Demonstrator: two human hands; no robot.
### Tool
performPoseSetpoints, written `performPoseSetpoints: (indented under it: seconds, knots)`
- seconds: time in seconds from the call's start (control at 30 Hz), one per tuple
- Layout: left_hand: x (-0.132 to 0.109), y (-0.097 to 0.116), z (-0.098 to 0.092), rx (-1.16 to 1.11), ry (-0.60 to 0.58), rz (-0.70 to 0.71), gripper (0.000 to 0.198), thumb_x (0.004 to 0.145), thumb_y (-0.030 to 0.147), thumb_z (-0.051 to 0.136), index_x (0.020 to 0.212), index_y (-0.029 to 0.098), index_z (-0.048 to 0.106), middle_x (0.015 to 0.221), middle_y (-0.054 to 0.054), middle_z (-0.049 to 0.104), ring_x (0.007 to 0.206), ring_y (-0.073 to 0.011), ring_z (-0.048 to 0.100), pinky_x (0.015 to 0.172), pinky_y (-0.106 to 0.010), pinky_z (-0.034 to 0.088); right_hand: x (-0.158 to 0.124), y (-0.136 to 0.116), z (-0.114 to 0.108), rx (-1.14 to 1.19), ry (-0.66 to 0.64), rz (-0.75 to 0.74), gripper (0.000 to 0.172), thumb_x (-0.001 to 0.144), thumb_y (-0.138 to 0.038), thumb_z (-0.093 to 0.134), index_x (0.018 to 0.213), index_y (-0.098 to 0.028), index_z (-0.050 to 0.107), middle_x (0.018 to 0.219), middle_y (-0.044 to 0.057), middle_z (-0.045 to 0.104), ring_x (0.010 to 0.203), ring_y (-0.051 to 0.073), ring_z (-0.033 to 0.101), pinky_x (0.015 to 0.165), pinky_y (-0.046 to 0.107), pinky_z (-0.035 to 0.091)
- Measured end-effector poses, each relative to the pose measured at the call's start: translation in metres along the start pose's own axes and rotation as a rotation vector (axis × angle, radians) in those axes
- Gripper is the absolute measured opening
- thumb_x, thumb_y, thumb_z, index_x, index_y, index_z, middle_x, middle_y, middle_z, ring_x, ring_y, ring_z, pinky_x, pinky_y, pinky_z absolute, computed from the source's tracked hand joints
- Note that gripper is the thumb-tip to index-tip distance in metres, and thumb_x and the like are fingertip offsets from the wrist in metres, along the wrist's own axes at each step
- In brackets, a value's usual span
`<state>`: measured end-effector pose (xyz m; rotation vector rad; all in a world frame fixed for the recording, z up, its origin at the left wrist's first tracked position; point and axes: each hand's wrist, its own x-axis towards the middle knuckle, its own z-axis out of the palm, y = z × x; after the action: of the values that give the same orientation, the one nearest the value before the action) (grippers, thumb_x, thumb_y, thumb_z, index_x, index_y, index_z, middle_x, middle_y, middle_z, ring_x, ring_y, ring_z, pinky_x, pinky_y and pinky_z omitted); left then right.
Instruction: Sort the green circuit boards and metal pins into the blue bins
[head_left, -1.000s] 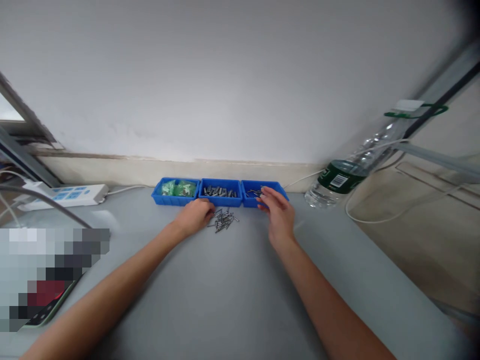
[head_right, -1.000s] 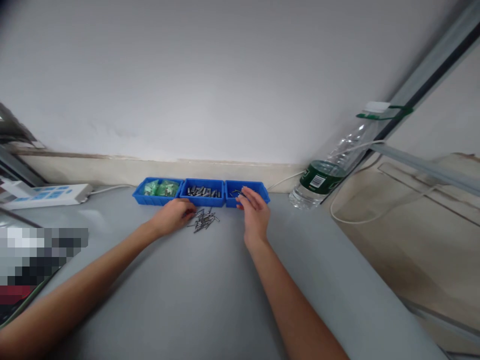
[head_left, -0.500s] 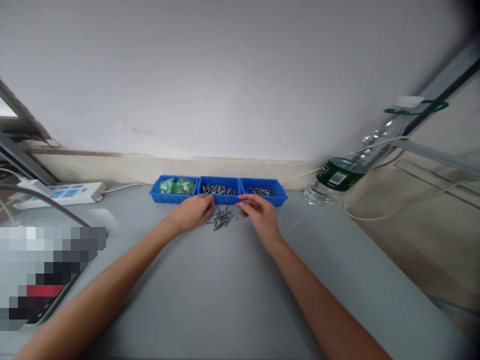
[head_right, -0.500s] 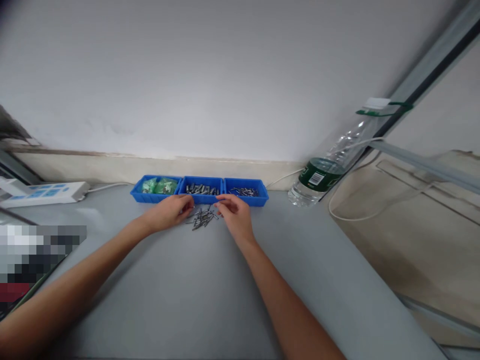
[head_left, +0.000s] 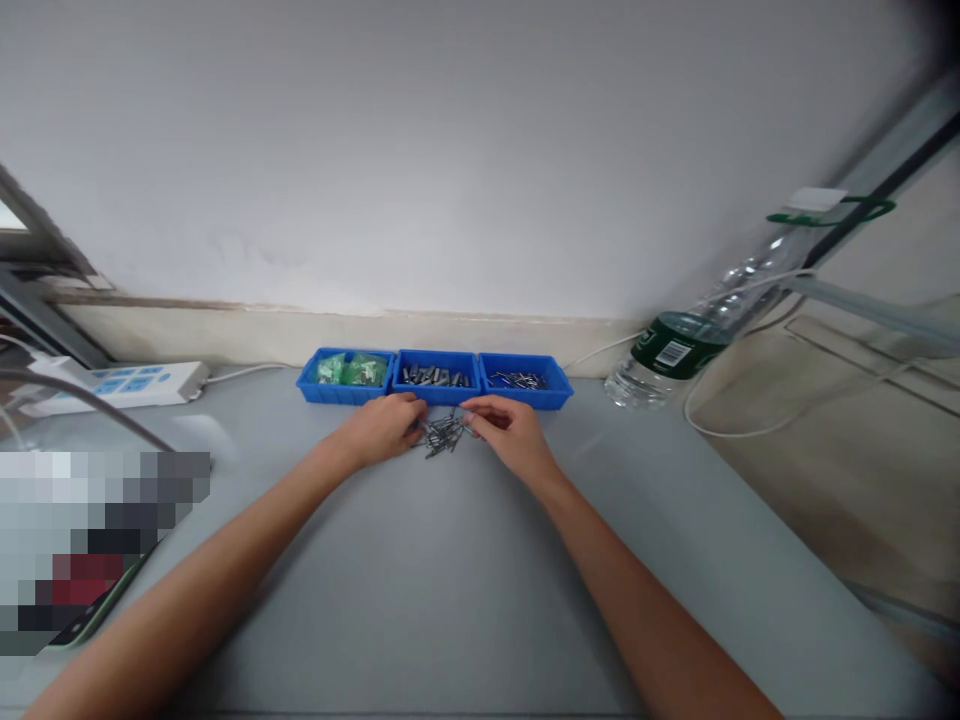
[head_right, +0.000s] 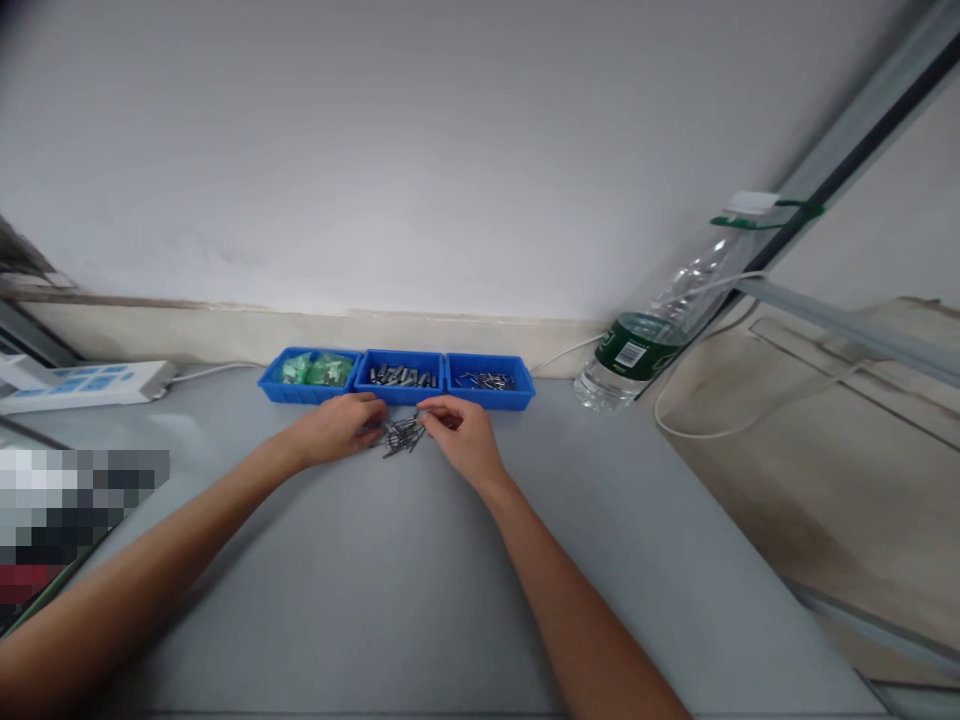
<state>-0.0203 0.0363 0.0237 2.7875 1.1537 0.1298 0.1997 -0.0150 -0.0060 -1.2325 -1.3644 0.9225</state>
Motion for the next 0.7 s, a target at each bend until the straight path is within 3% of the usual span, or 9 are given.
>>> performPoseSetpoints:
  seconds: [0.37,0.53,0.7]
  knots:
    - [-0.002,-0.005,0.0,-0.042,-0.039,-0.128,0.021,0.084,0.003,0.052,0.1,0.018,0.054,0.088,-0.007,0.064,0.079,-0.025,0.063,0.067,-0.033,0.041,-0.002,0.0,0.003,0.001,-0.041,0.033,0.025,0.076,-0.035,0.07,0.094,-0.021,0.078,0.08,0.005,0.076,0.07,0.019,0.067,0.069,0.033,0.052]
    - [0.0,-0.009,-0.002,-0.163,0.098,0.059,0.023,0.081,0.0,0.051,0.092,0.02,0.048,0.09,-0.005,0.06,0.079,-0.0199,0.057,0.069,-0.03,0.041,-0.001,0.0,0.002,-0.017,-0.053,0.031,0.024,0.076,-0.034,0.07,0.095,-0.02,0.077,0.082,0.005,0.077,0.072,0.019,0.068,0.072,0.034,0.053]
    - [0.001,0.0,-0.01,-0.361,0.249,0.219,0.014,0.088,0.008,0.053,0.092,0.021,0.05,0.085,-0.001,0.059,0.077,-0.0158,0.056,0.072,-0.028,0.044,-0.002,0.001,0.003,0.045,-0.125,0.033,0.031,0.074,-0.036,0.078,0.101,-0.021,0.077,0.08,0.003,0.077,0.069,0.018,0.068,0.073,0.033,0.054]
